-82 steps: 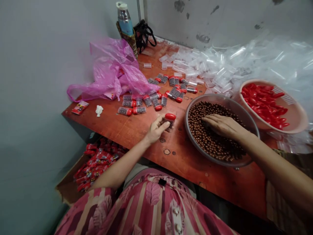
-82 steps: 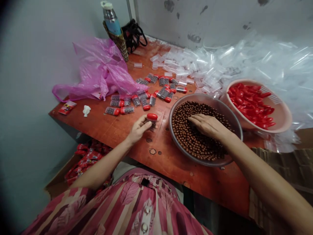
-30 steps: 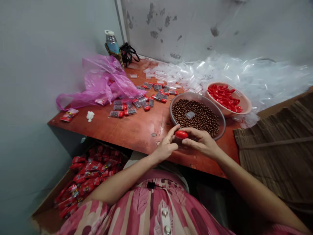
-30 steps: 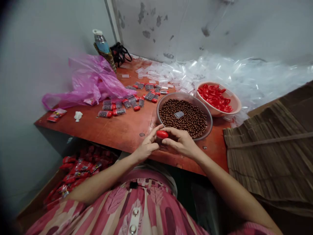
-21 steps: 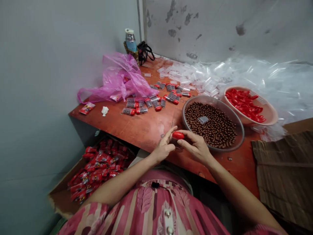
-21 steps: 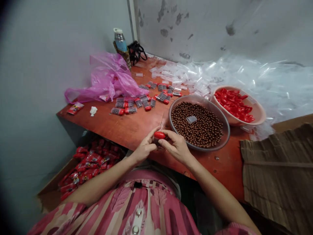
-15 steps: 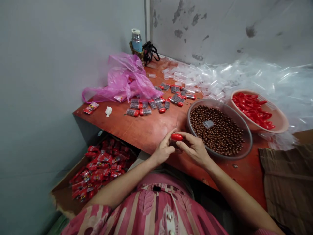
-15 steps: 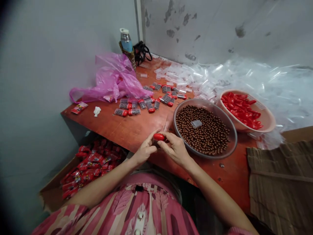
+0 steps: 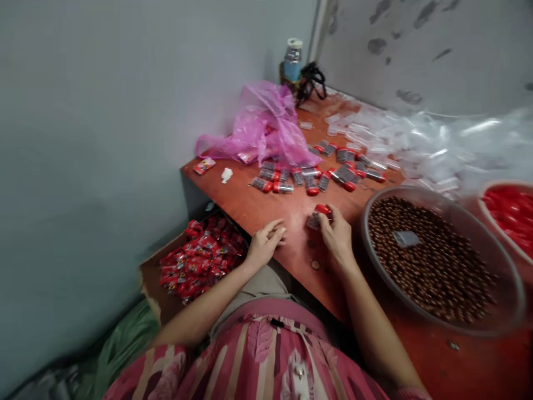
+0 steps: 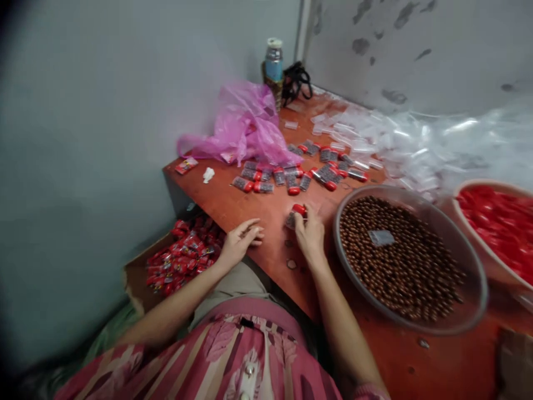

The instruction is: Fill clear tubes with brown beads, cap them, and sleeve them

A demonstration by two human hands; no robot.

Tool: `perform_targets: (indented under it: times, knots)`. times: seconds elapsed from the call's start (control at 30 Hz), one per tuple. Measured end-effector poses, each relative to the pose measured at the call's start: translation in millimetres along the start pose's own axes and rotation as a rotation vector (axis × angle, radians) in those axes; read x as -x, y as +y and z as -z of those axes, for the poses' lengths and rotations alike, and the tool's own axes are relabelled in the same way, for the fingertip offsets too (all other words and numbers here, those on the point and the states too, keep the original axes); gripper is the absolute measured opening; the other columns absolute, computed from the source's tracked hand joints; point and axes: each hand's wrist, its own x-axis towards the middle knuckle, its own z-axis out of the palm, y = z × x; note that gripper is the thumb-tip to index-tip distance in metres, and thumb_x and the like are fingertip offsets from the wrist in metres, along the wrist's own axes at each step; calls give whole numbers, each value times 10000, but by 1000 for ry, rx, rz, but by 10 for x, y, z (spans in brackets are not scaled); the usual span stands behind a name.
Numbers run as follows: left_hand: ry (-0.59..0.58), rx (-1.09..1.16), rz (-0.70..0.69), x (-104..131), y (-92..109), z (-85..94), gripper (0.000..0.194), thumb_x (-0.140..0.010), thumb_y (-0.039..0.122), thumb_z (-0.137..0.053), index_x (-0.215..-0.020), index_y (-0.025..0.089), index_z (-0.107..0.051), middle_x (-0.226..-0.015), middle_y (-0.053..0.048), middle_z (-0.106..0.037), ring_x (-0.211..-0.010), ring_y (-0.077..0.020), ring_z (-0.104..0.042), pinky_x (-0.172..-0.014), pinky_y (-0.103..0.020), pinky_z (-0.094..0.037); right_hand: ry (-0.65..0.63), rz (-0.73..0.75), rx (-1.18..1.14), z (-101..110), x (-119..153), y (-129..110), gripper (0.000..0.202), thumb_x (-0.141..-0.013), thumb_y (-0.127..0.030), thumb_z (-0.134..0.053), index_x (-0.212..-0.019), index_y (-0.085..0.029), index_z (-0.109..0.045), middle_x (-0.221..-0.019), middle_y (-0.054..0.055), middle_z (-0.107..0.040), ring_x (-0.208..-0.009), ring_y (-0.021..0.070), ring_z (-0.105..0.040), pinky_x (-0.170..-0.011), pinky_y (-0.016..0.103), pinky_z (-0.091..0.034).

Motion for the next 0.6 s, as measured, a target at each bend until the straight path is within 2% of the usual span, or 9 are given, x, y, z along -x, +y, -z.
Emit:
perform_targets:
  times: [0.2,0.33,0.47,0.6]
  knots:
    - [258,-408,-334,-158,79,616,330,-896,421,-516,-1059,183,-677,-933,-49,-659,-717,-120,-674,-647,-229,-564,64,-25,47,-58,-389,6,601,-796,-475,-490,-1253,-100,-594,-1010,177,-702,-915,297,-643,-858,454,-471]
    - [439,-666,-449,-346,116,1086,259,-909,332,-515,-1025,181,-689,-914,-52,-685,-798,-138,-664,-766,-257,-531,109,-81,229,0,-524,-6,563,-805,-404,-461,-1237,-76,-609,-1008,202,-699,-951,340,-635,-894,504,-441]
    - [561,-853,-477,-650,134,1482,238,-906,282,-523,-1029,166,-691,-933,-71,-691,-856,-163,-644,-824,-284,-492,145,-146,304,31,-642,51,557,-816,-381,-454,-1250,-62,-594,-992,209,-697,-941,351,-641,-890,517,-445]
    - [616,-951,-436,-951,145,1763,255,-905,269,-524,-1058,152,-691,-946,-86,-671,-884,-180,-628,-843,-295,-477,136,-112,356,18,-719,92,604,-818,-404,-444,-1288,-45,-564,-996,216,-694,-971,364,-635,-917,534,-430]
